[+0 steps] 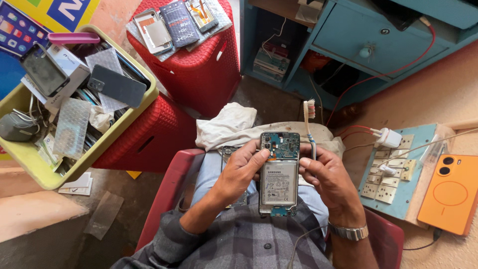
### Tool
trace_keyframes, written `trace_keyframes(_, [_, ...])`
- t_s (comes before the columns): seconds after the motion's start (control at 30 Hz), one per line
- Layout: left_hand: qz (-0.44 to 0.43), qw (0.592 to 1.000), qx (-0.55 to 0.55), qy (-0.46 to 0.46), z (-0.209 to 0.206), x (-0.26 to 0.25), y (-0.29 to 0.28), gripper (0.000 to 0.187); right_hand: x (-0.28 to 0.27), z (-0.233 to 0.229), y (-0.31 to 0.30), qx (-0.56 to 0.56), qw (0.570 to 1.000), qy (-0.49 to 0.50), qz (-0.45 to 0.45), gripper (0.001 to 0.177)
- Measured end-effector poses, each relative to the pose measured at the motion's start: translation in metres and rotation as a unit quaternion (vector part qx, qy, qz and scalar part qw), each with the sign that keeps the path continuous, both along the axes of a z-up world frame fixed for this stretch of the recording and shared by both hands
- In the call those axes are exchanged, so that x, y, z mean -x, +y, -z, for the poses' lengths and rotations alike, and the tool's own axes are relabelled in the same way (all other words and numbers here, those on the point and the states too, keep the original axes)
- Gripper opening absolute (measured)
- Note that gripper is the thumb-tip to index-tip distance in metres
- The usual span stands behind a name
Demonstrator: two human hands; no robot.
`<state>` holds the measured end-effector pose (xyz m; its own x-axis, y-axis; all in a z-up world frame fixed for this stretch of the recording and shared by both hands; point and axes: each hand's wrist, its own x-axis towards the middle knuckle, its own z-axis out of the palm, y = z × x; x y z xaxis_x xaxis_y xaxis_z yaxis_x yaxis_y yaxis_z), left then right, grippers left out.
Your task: The person disassembles a phone, uses a toothbrush to clean internal components of the chassis and circuit board, and attempts to reassemble the screen and back cover.
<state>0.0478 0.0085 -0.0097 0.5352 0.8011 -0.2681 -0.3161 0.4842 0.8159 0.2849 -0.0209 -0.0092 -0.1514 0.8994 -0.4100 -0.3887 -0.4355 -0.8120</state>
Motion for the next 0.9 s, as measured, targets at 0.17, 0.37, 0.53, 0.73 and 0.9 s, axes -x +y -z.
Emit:
trace_keyframes(0.17, [-0.005,0.998,-0.046,0.035,0.003,0.0,-0.002,0.032,0.006,0.001,-0.001,-0.007,0.998,-0.061,0.024,0.031])
trace_keyframes(0.37, [-0.009,0.999,-0.022,0.04,0.01,-0.002,0.001,0.03,0.004,0.013,0.001,-0.034,0.997,-0.066,0.026,0.026])
trace_keyframes(0.53, [-0.009,0.998,-0.025,0.05,0.013,0.0,0.005,0.031,0.007,0.011,0.004,-0.021,0.999,-0.022,0.011,0.025])
trace_keyframes(0.73, [-0.008,0.998,-0.043,0.044,0.018,0.0,0.002,0.032,0.009,0.015,0.002,-0.018,0.999,-0.028,0.037,0.021])
trace_keyframes(0.9, [-0.005,0.998,-0.044,0.046,0.012,0.001,0.001,0.033,0.009,0.012,0.002,0.0,0.999,-0.005,0.042,0.02])
